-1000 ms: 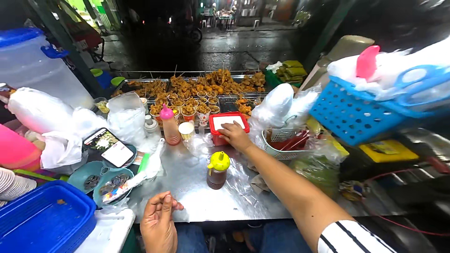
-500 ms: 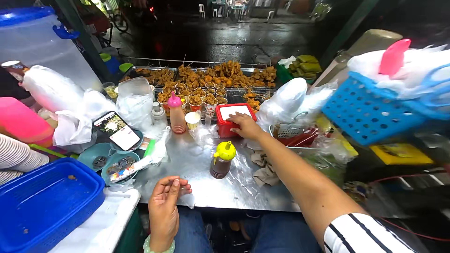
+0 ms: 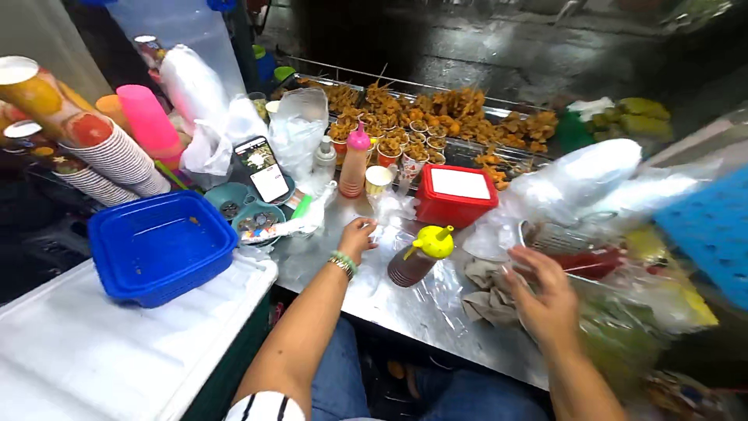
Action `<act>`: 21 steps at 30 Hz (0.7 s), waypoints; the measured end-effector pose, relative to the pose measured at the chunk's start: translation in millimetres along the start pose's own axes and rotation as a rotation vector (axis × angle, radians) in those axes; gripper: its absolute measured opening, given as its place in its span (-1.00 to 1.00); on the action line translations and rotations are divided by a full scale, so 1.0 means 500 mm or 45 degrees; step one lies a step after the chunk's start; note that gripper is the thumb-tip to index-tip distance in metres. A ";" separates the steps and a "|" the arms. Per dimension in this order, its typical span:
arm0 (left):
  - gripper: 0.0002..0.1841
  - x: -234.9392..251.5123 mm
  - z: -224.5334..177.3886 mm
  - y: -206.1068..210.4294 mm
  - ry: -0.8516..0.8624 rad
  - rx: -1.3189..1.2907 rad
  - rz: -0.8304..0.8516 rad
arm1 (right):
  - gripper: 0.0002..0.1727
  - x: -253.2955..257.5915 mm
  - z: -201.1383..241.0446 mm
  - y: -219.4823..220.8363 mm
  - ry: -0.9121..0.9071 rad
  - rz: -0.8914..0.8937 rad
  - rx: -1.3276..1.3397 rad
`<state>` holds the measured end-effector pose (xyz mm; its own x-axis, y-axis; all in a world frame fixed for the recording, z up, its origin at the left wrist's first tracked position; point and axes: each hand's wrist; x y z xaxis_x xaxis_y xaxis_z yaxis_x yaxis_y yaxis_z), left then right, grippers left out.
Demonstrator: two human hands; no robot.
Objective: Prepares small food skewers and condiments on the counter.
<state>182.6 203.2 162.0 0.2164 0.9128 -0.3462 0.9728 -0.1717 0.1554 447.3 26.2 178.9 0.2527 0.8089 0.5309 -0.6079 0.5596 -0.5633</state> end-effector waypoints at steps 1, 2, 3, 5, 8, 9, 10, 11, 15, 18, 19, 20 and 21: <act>-0.67 0.026 -0.001 0.018 -0.025 -0.003 0.023 | -0.47 -0.026 -0.003 -0.007 0.032 -0.009 0.009; -0.66 0.047 -0.002 0.033 -0.043 0.001 0.040 | -0.48 -0.047 -0.007 -0.011 0.056 -0.020 0.008; -0.65 0.063 -0.004 0.044 -0.059 -0.003 0.040 | -0.48 -0.065 -0.011 -0.016 0.074 -0.020 -0.002; -0.65 0.082 -0.006 0.057 -0.062 -0.055 -0.015 | -0.50 -0.089 -0.021 -0.025 0.076 -0.011 -0.030; -0.68 0.071 -0.012 0.038 0.038 -0.158 -0.142 | -0.57 -0.109 -0.030 -0.028 0.067 0.006 -0.017; -0.67 0.058 -0.016 0.020 0.096 -0.156 -0.180 | -0.58 -0.113 -0.031 -0.025 0.064 0.013 -0.009; -0.66 0.041 -0.020 -0.002 0.151 -0.138 -0.226 | -0.59 -0.117 -0.032 -0.019 0.060 0.019 -0.004; -0.65 0.021 -0.022 -0.027 0.196 -0.113 -0.280 | -0.60 -0.121 -0.032 -0.011 0.055 0.026 0.008; -0.65 -0.048 -0.006 -0.137 0.334 0.162 -0.548 | -0.63 -0.136 -0.027 0.031 0.018 0.072 0.028; -0.69 -0.106 0.007 -0.189 0.433 0.677 -0.665 | -0.68 -0.143 -0.014 0.061 -0.018 0.102 0.053; -0.71 -0.128 0.011 -0.193 0.512 0.794 -0.718 | -0.69 -0.147 -0.005 0.068 -0.039 0.112 0.069; -0.72 -0.146 0.019 -0.193 0.646 0.859 -0.770 | -0.71 -0.150 0.006 0.074 -0.072 0.123 0.091; -0.73 -0.160 0.029 -0.189 0.815 0.883 -0.794 | -0.72 -0.154 0.018 0.080 -0.113 0.143 0.127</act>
<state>74.5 140.9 161.9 -0.2109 0.8987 0.3845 0.7748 0.3935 -0.4948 396.7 -15.3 121.1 0.1142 0.8436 0.5246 -0.7013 0.4425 -0.5589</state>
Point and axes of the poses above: each hand's wrist, its own x-axis towards the middle knuckle, its own y-axis out of the palm, z = x × y
